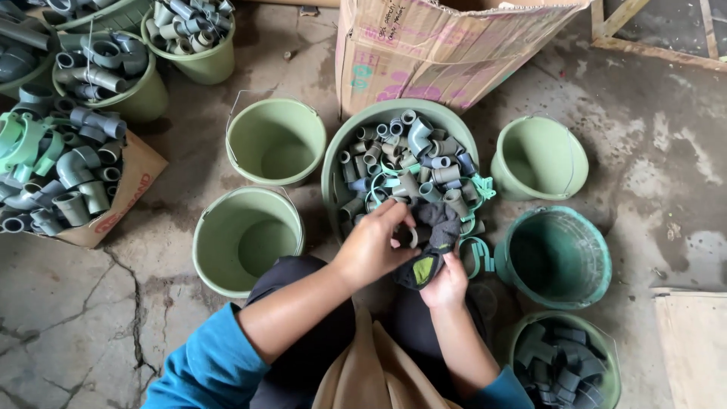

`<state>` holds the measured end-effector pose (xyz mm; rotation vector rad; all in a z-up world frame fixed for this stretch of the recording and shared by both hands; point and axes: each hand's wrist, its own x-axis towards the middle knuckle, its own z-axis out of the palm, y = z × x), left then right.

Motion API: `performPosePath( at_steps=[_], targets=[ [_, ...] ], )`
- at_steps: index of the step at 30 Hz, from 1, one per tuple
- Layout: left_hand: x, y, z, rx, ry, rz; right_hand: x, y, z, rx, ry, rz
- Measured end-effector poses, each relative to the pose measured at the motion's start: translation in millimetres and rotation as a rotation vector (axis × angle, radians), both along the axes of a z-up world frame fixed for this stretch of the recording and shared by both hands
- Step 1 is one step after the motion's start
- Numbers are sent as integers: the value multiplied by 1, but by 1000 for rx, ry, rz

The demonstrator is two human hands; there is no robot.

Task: The person sits on the floor and wipes small gray plastic pipe fittings with a cloth, one at a time, then places them into a green bucket. The person repeats this process for multiple fittings throughout the clip.

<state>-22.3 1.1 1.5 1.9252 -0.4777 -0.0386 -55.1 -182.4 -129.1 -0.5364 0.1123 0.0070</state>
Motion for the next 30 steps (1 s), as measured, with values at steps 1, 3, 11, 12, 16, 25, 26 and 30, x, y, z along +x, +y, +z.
performPosePath(
  at_steps=[1,3,11,12,16,25,26,30],
  targets=[
    [2,5,-1,-1,2,-1,-4,-3,4,-1,2,-1],
    [10,17,0,207,-273,1,-6,-6,14,26,-160,-7],
    [19,18,-26,333,-475,-88,15,-11,71,-1359,-512,-2],
    [21,21,-25,297,-351,-121,22,-12,83,-1447,-625,54],
    [25,25,-36,25,59,-47,32,-22,91,-1574,-671,205],
    [13,13,-13,-400,892,4,41,-4,136,-2137,-938,58],
    [12,12,-10,-371,888,-4,39,-5,134,-2176,-951,-12],
    [19,0,-8,-301,783,1,50,-12,105,-2351,-972,-312]
  ],
)
